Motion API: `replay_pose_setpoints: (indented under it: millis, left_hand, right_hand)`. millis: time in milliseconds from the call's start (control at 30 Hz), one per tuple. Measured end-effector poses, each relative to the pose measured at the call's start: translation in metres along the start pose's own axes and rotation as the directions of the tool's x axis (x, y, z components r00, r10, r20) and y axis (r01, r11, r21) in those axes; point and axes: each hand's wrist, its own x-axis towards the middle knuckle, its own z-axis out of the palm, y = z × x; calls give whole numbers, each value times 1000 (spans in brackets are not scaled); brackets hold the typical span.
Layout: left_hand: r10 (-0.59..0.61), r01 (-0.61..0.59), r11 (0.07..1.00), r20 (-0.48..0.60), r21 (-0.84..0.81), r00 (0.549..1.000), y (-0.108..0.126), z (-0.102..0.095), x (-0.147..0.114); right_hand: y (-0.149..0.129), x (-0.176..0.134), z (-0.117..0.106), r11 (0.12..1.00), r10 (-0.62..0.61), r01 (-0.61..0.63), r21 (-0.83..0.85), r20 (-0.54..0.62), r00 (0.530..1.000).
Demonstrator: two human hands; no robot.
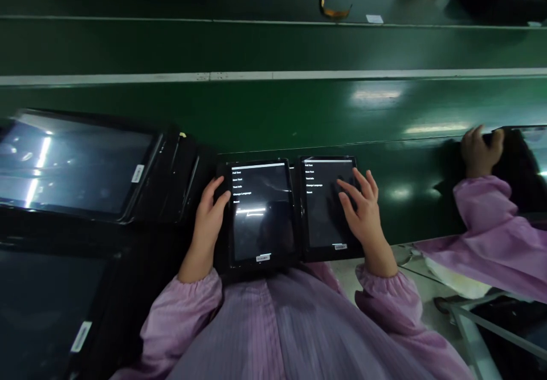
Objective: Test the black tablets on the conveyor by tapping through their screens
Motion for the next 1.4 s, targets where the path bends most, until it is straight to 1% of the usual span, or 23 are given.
replay_pose_setpoints:
  millis: [33,100,200,333,533,700,867,967,1067,1200,1333,1400]
  left_hand:
    - [-36,35,999,-25,-31,999,5,3,5]
    - [-87,83,993,-50,-85,995,14,7,12]
    - [-98,92,988,-36,-127,995,22,11,18]
    - [-112,108,984,-20,-139,993,22,15,24]
    - [-61,58,993,-26,-106,998,18,18,30]
    - [-116,112,982,-19,-155,993,20,15,25]
    - [-159,155,975,-17,-158,987,25,12,21]
    - [-147,144,974,-5,-172,989,22,11,22]
    - [-117,114,978,-3,-172,993,17,10,23]
    - [-91,91,984,7,-155,996,12,9,24]
    - [-64,62,987,-9,-147,998,10,10,24]
    - [-52,50,987,-9,-149,999,8,11,25]
  right_hand:
    - [-5,3,4,999,-44,44,-18,2,999]
    - [-11,6,10,994,-91,91,-52,-3,996]
    - [-13,8,16,990,-111,110,-85,-15,994]
    - [-12,6,11,995,-84,82,-58,-39,996]
    - [-12,0,-4,1000,-25,26,11,-93,995]
    - [-13,-4,-11,1000,-11,14,28,-128,992]
    - [-16,-5,-11,1000,5,-2,27,-101,995]
    - [-20,-4,-9,1000,-13,14,25,-57,998]
    - [-26,-4,-4,997,-70,70,14,-2,998]
    - [-39,-6,5,986,-168,167,21,63,984]
    - [-49,-8,12,977,-210,202,60,185,960]
    - [-49,-7,13,974,-226,217,65,203,953]
